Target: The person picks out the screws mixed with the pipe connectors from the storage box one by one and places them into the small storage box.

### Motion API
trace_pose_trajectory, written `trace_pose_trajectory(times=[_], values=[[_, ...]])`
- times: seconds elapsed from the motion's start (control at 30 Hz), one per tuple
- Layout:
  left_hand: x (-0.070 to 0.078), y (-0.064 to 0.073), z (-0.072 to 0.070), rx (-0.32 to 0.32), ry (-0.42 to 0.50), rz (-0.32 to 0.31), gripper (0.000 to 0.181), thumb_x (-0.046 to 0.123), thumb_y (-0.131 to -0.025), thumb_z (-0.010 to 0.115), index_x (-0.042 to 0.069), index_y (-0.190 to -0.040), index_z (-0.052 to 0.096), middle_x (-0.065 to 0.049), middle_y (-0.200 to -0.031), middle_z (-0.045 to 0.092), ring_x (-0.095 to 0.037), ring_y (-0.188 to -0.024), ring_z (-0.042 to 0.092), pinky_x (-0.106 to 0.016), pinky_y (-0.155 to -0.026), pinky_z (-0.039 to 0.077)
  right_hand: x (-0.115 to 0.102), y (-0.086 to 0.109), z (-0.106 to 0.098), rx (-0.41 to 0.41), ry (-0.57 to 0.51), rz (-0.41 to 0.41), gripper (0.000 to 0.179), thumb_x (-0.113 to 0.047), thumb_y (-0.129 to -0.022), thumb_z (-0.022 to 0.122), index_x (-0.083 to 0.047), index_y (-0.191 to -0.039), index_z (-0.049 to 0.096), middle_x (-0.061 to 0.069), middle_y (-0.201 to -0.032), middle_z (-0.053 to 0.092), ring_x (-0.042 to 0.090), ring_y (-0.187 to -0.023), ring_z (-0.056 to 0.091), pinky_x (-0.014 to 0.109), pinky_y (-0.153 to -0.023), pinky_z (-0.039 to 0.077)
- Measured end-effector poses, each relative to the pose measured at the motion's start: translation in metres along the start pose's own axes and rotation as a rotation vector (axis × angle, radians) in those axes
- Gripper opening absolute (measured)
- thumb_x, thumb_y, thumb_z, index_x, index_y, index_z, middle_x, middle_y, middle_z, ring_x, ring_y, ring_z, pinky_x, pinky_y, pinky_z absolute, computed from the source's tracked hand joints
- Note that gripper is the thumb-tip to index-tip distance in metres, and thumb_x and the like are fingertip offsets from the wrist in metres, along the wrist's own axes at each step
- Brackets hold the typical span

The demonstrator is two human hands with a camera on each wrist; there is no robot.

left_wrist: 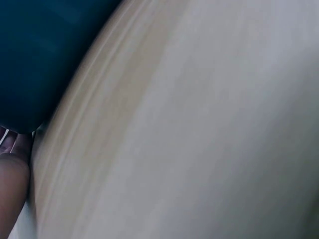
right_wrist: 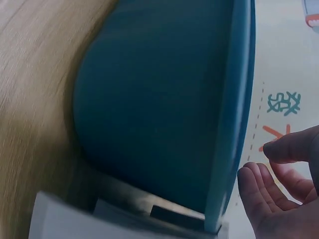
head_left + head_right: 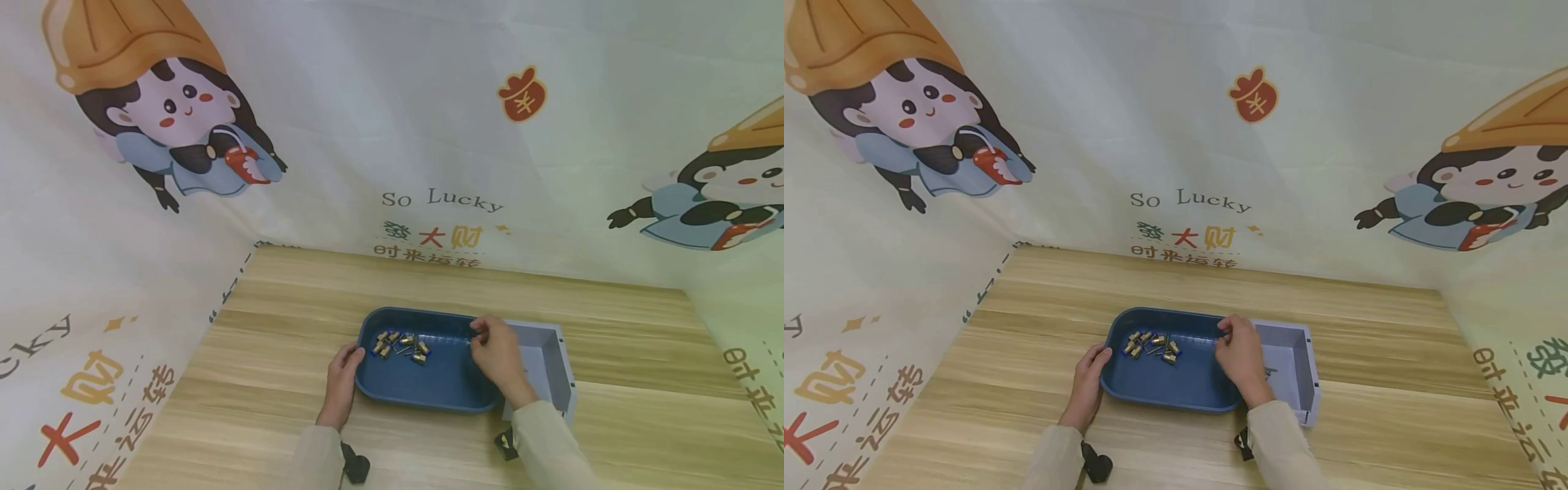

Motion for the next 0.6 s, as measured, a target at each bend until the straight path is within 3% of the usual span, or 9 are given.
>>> trace_pose_trajectory(times=[0.6], values=[[0.003, 0.002, 0.0, -0.004, -0.015, -0.002, 0.048, 0.03, -0.1, 0.045, -0.004, -0.133, 0.047, -0.024, -0.129, 0.054, -0.034, -0.123, 0.049, -0.047, -0.109, 0.035, 0.0, -0.002, 0.039, -0.1, -0.001, 0.054, 0.023, 0.009, -0.072, 0.058, 0.003, -0.093, 0.064, 0.018, -0.088, 0.064, 0.022, -0.075, 0.059, 0.035, -0.068, 0.051]])
Point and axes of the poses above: each hand's wrist, its own y-axis away from the middle knuckle, its own z-axis out of the palm, x = y × z, the point moved 9 cm from there along -y, towards the middle knuckle
